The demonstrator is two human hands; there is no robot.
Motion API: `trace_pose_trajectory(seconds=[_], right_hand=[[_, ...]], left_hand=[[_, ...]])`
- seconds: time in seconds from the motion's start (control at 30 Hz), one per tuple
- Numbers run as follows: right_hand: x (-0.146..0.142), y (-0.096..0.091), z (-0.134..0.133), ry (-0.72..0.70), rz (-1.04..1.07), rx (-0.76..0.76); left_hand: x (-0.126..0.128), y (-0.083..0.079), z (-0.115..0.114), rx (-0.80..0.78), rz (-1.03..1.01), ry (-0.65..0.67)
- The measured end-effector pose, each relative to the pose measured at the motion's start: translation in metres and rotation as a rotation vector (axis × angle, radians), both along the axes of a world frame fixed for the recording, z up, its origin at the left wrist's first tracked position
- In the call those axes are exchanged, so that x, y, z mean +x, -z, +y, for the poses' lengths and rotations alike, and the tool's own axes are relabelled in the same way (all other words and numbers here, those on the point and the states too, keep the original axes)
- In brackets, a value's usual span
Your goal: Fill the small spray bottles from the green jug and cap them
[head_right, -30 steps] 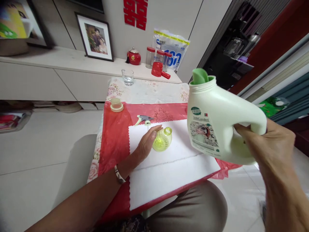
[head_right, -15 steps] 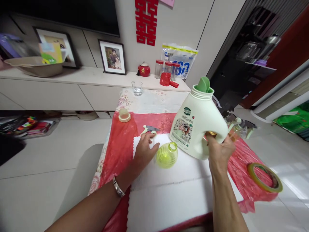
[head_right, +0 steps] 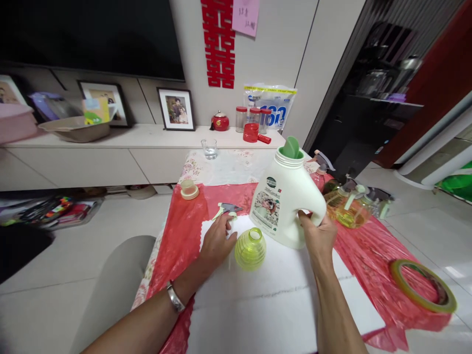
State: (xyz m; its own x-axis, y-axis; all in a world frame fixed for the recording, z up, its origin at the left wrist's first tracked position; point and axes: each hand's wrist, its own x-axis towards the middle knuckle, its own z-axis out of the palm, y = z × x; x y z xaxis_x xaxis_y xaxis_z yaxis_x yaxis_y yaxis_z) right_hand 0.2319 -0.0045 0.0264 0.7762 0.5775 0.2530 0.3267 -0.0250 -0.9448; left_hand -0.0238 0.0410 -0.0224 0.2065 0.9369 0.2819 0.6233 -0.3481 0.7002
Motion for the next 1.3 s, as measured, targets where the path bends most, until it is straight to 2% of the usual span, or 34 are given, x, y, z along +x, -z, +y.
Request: trace_pose_trajectory(seconds=[0.23, 0.5, 0.57, 0.7, 0.8, 0.97, 1.13, 1.3], right_hand=[[0.009, -0.011, -0.018, -0.237, 0.045, -0.17], [0.024, -0.031, -0.044, -0.44, 0.044, -0.236], [0.031, -0.037, -0.052, -0.4, 0.028, -0.202], [0.031, -0.053, -0.063, -0.181, 0.074, -0.046], [0.014, -0.066, -0.066, -0.21, 0.054, 0.094], [-0.032, -0.083, -0.067, -0.456, -0.077, 0.187], [-0.075, -0.091, -0.068, -0.725, -0.144, 0.141], [-0.099, -0.088, -0.061, -0.949, -0.035, -0.013]], left_hand=[[0.0, -0.008, 0.002, -0.093, 0.095, -0.016], [-0.005, -0.006, -0.001, -0.045, -0.066, -0.027], [-0.007, -0.009, -0.001, -0.073, -0.125, -0.043], [-0.01, -0.014, 0.001, -0.136, -0.342, -0.063], [-0.011, -0.017, 0.003, -0.164, -0.564, -0.076], [-0.018, -0.031, -0.004, -0.166, -0.742, -0.099], [-0.021, -0.045, -0.027, -0.053, -0.823, -0.113], [-0.019, -0.052, -0.056, 0.059, -0.847, -0.032]])
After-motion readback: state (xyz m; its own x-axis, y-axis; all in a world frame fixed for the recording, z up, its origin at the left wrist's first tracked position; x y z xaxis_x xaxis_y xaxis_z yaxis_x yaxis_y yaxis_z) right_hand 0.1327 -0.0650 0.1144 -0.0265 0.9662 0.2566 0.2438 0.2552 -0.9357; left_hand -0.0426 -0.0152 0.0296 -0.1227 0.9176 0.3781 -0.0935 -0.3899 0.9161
